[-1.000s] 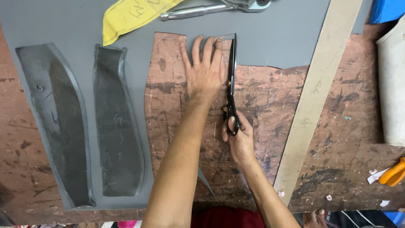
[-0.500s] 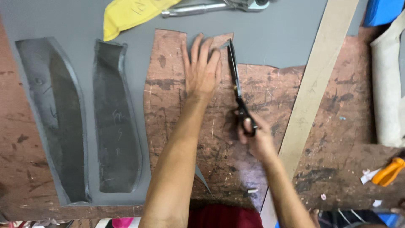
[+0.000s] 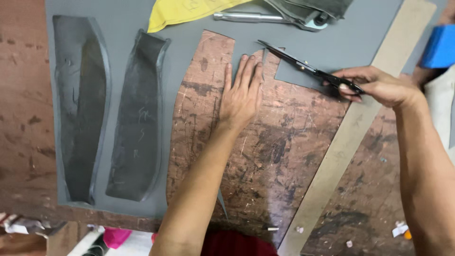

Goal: The person sorts and stacks cut gray leather or vinyl pieces on a workbench, moving pieces one at a time into piles and setting aside paper patterns. They fold a paper pattern, gather matching pieces together, and pick up scissors near the end.

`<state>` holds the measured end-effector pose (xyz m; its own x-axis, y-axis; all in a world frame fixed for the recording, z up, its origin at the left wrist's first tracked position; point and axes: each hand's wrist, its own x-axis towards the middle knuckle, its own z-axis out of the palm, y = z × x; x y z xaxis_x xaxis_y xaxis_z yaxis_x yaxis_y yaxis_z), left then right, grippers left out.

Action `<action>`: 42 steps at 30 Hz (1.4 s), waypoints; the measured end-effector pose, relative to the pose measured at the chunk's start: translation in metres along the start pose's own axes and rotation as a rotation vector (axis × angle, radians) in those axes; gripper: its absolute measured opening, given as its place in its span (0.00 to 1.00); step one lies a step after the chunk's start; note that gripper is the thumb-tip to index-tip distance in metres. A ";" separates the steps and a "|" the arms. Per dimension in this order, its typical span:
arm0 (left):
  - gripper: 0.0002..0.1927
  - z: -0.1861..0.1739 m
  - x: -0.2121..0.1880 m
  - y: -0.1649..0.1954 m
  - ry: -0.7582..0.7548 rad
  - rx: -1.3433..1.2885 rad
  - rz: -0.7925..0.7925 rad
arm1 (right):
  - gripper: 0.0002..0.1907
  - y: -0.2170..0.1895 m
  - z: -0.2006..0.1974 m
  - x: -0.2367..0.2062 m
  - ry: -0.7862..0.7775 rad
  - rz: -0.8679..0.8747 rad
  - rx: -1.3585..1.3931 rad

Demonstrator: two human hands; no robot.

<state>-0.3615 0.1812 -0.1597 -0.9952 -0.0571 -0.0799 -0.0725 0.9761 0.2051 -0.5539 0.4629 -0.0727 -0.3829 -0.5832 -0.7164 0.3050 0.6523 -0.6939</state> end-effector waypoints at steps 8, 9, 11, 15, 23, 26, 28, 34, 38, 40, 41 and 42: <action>0.31 -0.005 0.001 -0.001 -0.145 0.031 0.005 | 0.25 -0.028 -0.009 0.037 -0.033 0.024 -0.211; 0.32 -0.005 0.001 -0.001 -0.138 0.033 0.003 | 0.24 -0.028 -0.009 0.036 -0.015 0.048 -0.247; 0.32 -0.003 0.002 -0.001 -0.129 0.033 0.001 | 0.23 -0.028 -0.009 0.035 0.006 0.080 -0.294; 0.32 -0.002 0.004 -0.003 -0.091 0.030 0.009 | 0.22 -0.031 -0.010 0.041 0.019 0.080 -0.316; 0.32 -0.001 0.002 -0.003 -0.071 0.030 0.009 | 0.23 -0.043 -0.017 0.067 -0.043 -0.056 -0.451; 0.31 0.001 0.002 -0.004 -0.091 -0.015 0.017 | 0.24 -0.043 -0.019 0.066 -0.022 0.024 -0.471; 0.31 0.001 0.003 -0.005 -0.031 -0.004 0.028 | 0.24 -0.045 -0.019 0.067 -0.013 0.029 -0.469; 0.31 -0.002 0.001 -0.005 -0.058 0.011 0.027 | 0.23 -0.056 -0.020 0.068 -0.030 0.077 -0.512; 0.30 0.007 -0.001 -0.005 0.109 -0.018 0.032 | 0.24 -0.062 -0.022 0.070 -0.064 -0.046 -0.599; 0.27 0.010 -0.003 -0.006 0.123 0.025 0.064 | 0.26 -0.063 -0.023 0.063 -0.043 0.033 -0.549; 0.25 0.011 -0.004 -0.007 0.132 0.048 0.079 | 0.26 -0.062 -0.024 0.058 -0.035 0.004 -0.496; 0.23 0.011 -0.007 -0.008 0.131 -0.013 0.087 | 0.25 -0.054 -0.023 0.049 -0.030 -0.026 -0.443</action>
<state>-0.3531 0.1762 -0.1711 -0.9978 -0.0006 0.0665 0.0139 0.9758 0.2184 -0.6089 0.4102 -0.0684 -0.3582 -0.6116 -0.7054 -0.1102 0.7780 -0.6186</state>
